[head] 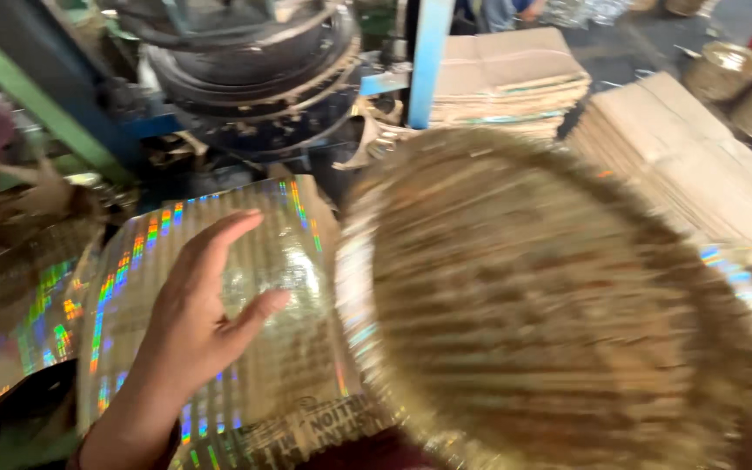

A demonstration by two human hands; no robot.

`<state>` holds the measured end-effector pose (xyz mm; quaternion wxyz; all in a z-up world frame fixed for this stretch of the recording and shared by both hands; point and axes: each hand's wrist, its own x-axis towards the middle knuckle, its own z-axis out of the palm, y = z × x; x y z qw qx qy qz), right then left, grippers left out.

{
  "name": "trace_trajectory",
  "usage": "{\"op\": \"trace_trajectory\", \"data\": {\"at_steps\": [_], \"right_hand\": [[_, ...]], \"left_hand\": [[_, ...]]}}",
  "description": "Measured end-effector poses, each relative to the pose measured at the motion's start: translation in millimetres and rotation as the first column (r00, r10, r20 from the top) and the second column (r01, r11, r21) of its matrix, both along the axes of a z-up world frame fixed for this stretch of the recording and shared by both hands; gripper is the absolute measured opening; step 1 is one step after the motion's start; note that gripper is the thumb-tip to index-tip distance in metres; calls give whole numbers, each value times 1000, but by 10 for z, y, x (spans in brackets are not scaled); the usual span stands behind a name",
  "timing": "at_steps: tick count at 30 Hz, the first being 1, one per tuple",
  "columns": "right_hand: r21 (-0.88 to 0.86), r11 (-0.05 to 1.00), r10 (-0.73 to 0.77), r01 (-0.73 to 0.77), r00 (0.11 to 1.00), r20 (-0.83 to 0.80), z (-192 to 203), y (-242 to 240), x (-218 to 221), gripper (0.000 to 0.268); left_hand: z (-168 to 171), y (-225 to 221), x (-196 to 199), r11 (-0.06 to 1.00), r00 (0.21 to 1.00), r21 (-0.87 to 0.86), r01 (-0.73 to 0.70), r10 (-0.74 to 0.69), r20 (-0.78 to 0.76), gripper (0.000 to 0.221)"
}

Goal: The person feeds holographic foil-lined paper sheets one at a time into a plate-press machine, pulls the press lever, and removes the newly formed round paper plate. They stack finished plates on a pile beside the machine and separate scrap trimmings, repeating the cycle continuously.

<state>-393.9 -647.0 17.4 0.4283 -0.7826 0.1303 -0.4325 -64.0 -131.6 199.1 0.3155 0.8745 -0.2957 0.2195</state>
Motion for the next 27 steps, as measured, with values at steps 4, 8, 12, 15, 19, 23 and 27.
{"op": "trace_trajectory", "data": {"at_steps": [4, 8, 12, 15, 19, 23, 27], "right_hand": [[-3, 998, -63, 64, 995, 79, 500, 977, 297, 42], [164, 979, 91, -125, 976, 198, 1087, 1378, 666, 58], [-13, 888, 439, -460, 839, 321, 1515, 1427, 1054, 76], [-163, 884, 464, -437, 864, 197, 1741, 1694, 1107, 91], [-217, 831, 468, -513, 854, -226, 1839, 1836, 1247, 100], [-258, 446, 654, -857, 509, -559, 1661, 1948, 1462, 78], [-4, 405, 739, -914, 330, -587, 1253, 2032, 1505, 62]], "left_hand": [[150, -362, 78, 885, 874, -237, 401, -447, -190, 67], [20, -282, 298, 757, 646, -592, 277, -602, -468, 37], [302, -20, 266, 841, 808, -412, 350, -493, -321, 27], [345, 212, 249, 926, 858, -196, 323, -374, -352, 23], [126, 523, 251, 946, 868, -124, 300, -325, -376, 24], [-225, 926, 344, 951, 797, -222, 216, -303, -523, 26], [-570, 1272, 421, 960, 752, -256, 117, -254, -608, 28]]}}
